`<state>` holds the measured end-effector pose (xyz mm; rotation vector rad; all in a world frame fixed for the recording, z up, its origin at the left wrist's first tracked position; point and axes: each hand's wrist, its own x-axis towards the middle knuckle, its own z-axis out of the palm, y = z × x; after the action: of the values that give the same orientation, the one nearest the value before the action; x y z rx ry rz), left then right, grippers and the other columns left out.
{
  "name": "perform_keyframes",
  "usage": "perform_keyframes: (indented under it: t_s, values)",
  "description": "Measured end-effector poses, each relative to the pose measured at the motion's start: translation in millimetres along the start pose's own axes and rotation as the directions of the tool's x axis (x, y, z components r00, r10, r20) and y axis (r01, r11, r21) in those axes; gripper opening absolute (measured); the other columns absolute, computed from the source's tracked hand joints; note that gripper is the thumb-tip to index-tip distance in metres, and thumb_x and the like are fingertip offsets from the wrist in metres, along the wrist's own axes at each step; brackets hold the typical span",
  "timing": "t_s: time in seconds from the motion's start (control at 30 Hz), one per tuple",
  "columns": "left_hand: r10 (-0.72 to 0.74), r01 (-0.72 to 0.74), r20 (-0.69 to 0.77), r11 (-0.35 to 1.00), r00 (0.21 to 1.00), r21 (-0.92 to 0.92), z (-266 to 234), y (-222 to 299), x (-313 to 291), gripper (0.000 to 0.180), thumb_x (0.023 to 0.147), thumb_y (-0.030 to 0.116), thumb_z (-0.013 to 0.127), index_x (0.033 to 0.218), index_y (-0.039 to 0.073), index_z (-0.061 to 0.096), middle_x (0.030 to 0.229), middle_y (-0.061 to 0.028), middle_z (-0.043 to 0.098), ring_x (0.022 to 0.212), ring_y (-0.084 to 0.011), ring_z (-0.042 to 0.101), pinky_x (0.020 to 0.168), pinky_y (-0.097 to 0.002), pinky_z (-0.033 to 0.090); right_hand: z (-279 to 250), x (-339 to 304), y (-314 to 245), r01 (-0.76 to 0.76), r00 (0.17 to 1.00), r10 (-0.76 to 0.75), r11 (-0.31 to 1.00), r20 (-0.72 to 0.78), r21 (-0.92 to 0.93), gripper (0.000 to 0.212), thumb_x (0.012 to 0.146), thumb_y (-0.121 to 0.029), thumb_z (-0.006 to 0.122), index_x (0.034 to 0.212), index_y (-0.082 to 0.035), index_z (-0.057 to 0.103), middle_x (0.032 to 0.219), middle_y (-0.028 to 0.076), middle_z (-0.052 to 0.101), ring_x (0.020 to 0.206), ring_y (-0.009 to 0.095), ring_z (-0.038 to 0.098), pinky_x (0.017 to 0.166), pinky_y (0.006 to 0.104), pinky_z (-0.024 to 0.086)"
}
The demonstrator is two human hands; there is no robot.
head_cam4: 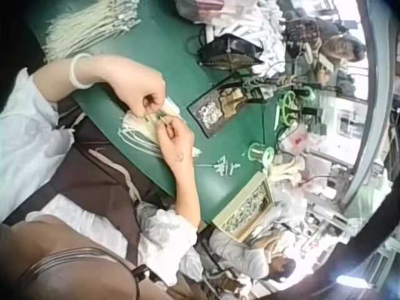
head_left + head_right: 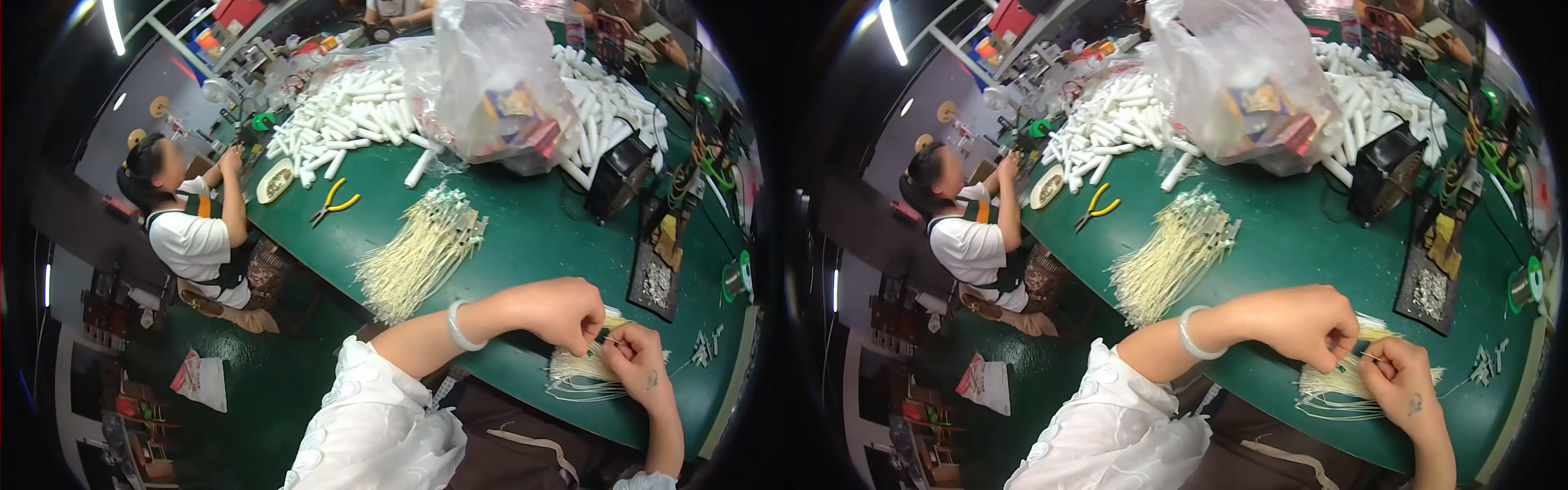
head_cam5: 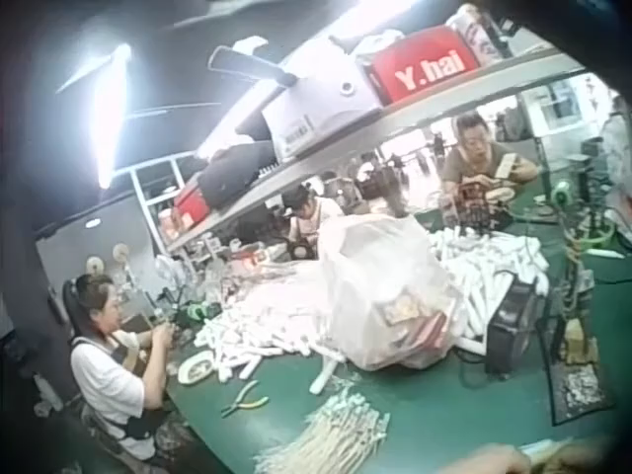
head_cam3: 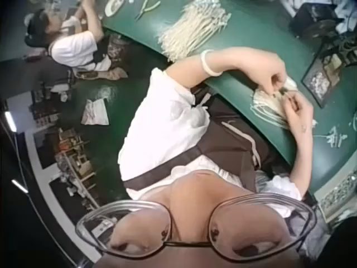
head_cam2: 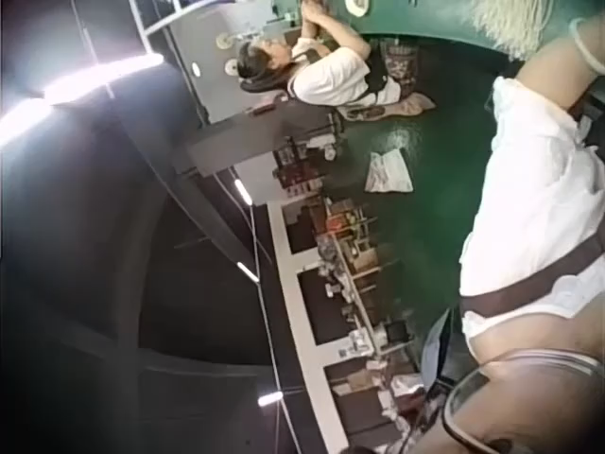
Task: Assembling small white plastic components onto thin wires at a manufacturing workstation.
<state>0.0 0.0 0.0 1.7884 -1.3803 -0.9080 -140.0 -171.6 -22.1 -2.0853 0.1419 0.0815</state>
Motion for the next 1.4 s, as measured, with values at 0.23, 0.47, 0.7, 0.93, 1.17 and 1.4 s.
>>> perform_keyframes:
  t_s: [0.23,0.47,0.7,0.93,1.17,1.4]
  values:
    - [0.005,-0.007,-0.023,0.998,1.000,-0.056,-1,0,-2,0.008,0.058,0.005,0.066,0.063,0.001,0.062,0.059,-0.0074,0.061,0.054,-0.0180,0.058,0.051,-0.0306,0.045,5,-1,-6,0.102,0.992,-0.109,0.989,-0.064,-0.104,0.010,0.068,-0.002,0.066,0.073,0.002,0.060,0.053,0.003,0.038,0.048,0.012,0.035,0.047,0.0291,0.028]
    - [-0.036,0.035,0.027,0.999,0.999,0.013,-12,2,-9,0.009,0.056,0.007,0.068,0.062,0.002,0.064,0.059,-0.0083,0.062,0.055,-0.0191,0.060,0.052,-0.0315,0.046,-2,-4,-3,0.124,0.985,-0.142,0.979,-0.102,-0.163,0.008,0.068,-0.002,0.065,0.068,0.002,0.058,0.051,0.003,0.038,0.046,0.011,0.034,0.046,0.0282,0.027]
    - [-0.050,0.006,0.178,0.971,0.983,0.240,-37,5,-25,0.011,0.055,0.011,0.071,0.064,0.004,0.067,0.062,-0.0065,0.064,0.058,-0.0186,0.061,0.054,-0.0329,0.047,-23,-12,-2,0.023,0.995,-0.033,0.994,-0.099,-0.109,0.010,0.069,-0.001,0.063,0.064,0.003,0.055,0.053,-0.006,0.032,0.049,0.002,0.028,0.045,0.0228,0.022]
    - [0.009,-0.051,0.251,0.986,0.968,0.161,-42,2,-28,0.008,0.057,0.009,0.067,0.064,0.004,0.065,0.060,-0.0043,0.062,0.056,-0.0172,0.058,0.052,-0.0321,0.044,-36,-16,2,-0.064,0.990,0.060,0.998,-0.131,-0.029,0.009,0.069,0.001,0.063,0.064,0.001,0.055,0.052,-0.009,0.032,0.049,0.000,0.027,0.045,0.0203,0.021]
    - [0.160,-0.157,0.019,0.982,0.987,-0.103,9,-1,-1,0.008,0.058,0.008,0.068,0.064,0.003,0.066,0.059,-0.0063,0.063,0.053,-0.0148,0.058,0.051,-0.0305,0.045,-17,-17,-8,-0.070,0.993,0.077,0.994,-0.091,0.083,0.008,0.070,0.002,0.065,0.067,0.002,0.058,0.053,-0.009,0.036,0.050,-0.001,0.029,0.045,0.0190,0.022]
    - [0.040,-0.054,-0.077,0.979,0.996,-0.198,13,5,1,0.005,0.060,0.003,0.064,0.063,0.000,0.063,0.057,-0.0071,0.060,0.053,-0.0139,0.057,0.049,-0.0288,0.044,-18,-16,-6,-0.037,0.994,0.044,0.997,-0.101,0.069,0.006,0.070,0.002,0.065,0.068,0.002,0.059,0.053,-0.009,0.035,0.050,-0.001,0.028,0.046,0.0195,0.022]
